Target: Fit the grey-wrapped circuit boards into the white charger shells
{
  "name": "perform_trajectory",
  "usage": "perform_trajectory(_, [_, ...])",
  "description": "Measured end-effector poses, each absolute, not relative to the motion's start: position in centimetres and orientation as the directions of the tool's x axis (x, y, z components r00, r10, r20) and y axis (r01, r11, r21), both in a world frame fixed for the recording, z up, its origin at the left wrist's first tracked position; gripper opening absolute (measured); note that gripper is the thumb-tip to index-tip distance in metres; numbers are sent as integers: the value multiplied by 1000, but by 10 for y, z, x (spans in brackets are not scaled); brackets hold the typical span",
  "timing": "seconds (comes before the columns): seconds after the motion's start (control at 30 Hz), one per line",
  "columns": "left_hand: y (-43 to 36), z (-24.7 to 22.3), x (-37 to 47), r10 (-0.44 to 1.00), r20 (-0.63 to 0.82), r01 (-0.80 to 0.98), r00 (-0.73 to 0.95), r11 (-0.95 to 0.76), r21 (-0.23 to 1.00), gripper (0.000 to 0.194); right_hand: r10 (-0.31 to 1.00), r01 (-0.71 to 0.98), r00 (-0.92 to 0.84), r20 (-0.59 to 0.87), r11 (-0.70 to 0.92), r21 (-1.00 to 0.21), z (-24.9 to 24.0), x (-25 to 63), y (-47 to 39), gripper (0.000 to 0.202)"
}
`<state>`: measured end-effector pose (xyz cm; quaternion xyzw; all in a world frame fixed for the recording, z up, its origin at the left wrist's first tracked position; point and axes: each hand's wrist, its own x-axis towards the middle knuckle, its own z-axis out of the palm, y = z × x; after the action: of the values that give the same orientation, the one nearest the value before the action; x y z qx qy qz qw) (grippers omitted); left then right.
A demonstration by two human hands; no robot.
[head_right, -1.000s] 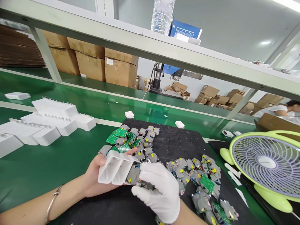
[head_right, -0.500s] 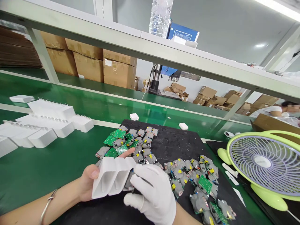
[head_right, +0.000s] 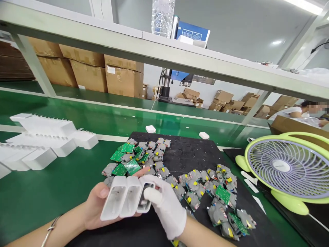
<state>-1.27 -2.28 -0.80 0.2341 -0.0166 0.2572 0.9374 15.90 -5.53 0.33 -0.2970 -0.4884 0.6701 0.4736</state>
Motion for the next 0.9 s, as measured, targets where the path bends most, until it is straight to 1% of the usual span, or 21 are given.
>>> perform_trajectory(0.07, [-22,-6,-12,543,144,-543,827,707,453,69,947,-503,-320,24,-148,-852,2,160,-53,35])
perform_trajectory(0.17, [-19,-5,-11,652,102,-605,751,619,501,48,944,-694,-326,-60,-282,-662,3,170,-42,37])
perform_trajectory(0.27, [-17,-8,-12,705,8,-606,709,604,517,43,941,-796,-304,-147,-335,-503,5,186,-29,39])
perform_trajectory(0.33, [-16,-10,-13,715,-50,-592,698,615,521,44,943,-836,-284,-172,-332,-438,8,194,-24,37])
perform_trajectory(0.4, [-15,-11,-13,716,-75,-587,694,624,517,45,944,-832,-288,-163,-331,-445,10,198,-23,39])
perform_trajectory(0.5, [-15,-10,-13,696,-60,-581,716,641,502,48,945,-775,-299,-134,-322,-544,9,194,-28,41])
perform_trajectory(0.57, [-16,-10,-14,680,-42,-573,732,648,501,48,954,-747,-284,-98,-284,-601,8,189,-33,36])
perform_trajectory(0.63, [-16,-10,-14,668,-26,-569,743,652,501,46,957,-732,-282,-67,-259,-630,6,184,-37,30])
perform_trajectory(0.77, [-15,-12,-15,660,-18,-572,751,664,482,49,955,-722,-288,-70,-264,-640,5,183,-37,27])
perform_trajectory(0.83, [-15,-12,-15,661,-23,-577,750,671,467,54,951,-716,-294,-96,-286,-636,5,186,-35,31])
perform_trajectory(0.9, [-15,-12,-15,667,-27,-583,745,669,461,58,926,-706,-347,-145,-360,-610,5,189,-32,43])
